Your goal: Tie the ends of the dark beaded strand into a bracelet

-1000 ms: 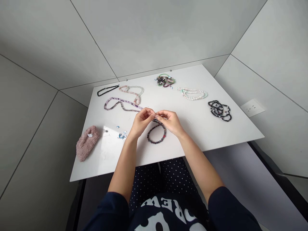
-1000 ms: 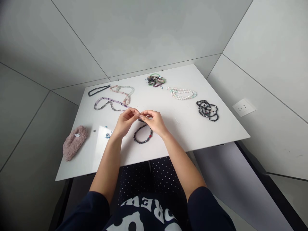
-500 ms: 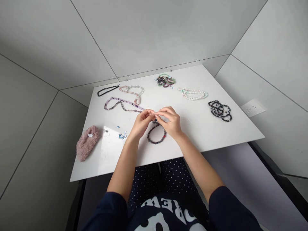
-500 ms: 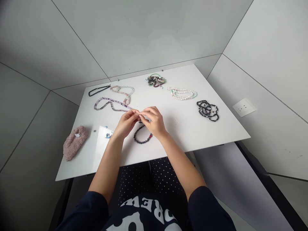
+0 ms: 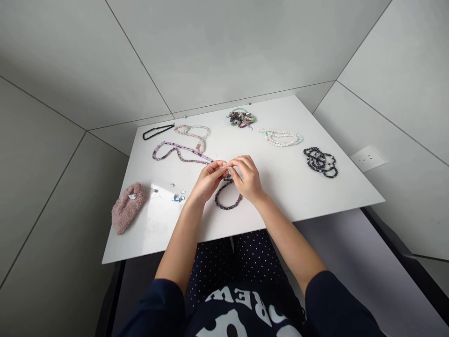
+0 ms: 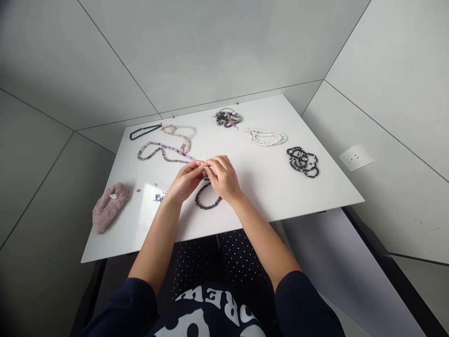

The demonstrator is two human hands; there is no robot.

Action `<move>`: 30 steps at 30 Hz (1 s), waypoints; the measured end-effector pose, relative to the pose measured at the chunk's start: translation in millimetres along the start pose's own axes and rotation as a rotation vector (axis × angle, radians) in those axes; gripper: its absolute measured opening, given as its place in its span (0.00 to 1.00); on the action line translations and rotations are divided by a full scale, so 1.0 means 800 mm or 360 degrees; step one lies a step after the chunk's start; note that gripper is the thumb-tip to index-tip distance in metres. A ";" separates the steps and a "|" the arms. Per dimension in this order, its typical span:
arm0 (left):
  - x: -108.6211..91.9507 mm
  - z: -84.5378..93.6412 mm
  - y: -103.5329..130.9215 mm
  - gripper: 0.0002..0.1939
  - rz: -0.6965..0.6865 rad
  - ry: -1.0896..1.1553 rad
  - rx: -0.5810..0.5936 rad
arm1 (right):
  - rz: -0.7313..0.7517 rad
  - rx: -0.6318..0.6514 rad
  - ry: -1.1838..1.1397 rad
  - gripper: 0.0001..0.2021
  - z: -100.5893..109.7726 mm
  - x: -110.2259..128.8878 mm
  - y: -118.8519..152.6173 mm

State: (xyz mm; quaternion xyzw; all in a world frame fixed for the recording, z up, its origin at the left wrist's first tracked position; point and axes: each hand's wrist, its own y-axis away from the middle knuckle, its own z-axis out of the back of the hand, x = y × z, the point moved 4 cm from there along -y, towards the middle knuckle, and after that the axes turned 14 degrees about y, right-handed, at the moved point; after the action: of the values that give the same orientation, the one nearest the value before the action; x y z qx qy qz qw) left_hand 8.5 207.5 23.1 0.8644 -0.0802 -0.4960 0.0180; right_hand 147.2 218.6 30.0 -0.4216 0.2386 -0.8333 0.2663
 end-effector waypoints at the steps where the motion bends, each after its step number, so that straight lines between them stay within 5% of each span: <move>1: 0.000 -0.001 0.000 0.12 -0.0003 -0.0011 0.0009 | 0.0003 0.0011 0.0007 0.08 -0.001 0.000 0.000; 6: 0.001 -0.003 -0.001 0.14 -0.0043 -0.0014 0.0011 | -0.0147 0.0017 -0.0145 0.07 -0.002 -0.002 -0.002; 15: -0.008 0.015 -0.005 0.16 -0.0233 0.0140 -0.0229 | -0.0899 0.0129 -0.1144 0.12 -0.005 -0.022 -0.005; 24: -0.022 0.018 -0.002 0.17 -0.0526 0.0201 -0.0275 | -0.1163 -0.0004 -0.1721 0.14 -0.004 -0.028 -0.008; 30: -0.021 0.016 -0.001 0.15 -0.0487 0.0523 -0.0358 | -0.1267 -0.0092 -0.1846 0.14 -0.002 -0.030 -0.006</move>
State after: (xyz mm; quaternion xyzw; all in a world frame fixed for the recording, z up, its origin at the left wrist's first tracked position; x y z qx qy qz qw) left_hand -11.0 211.8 30.9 0.9281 0.1112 -0.3516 0.0515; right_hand 157.2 237.7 18.1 -0.8601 -0.0923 -0.5015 0.0141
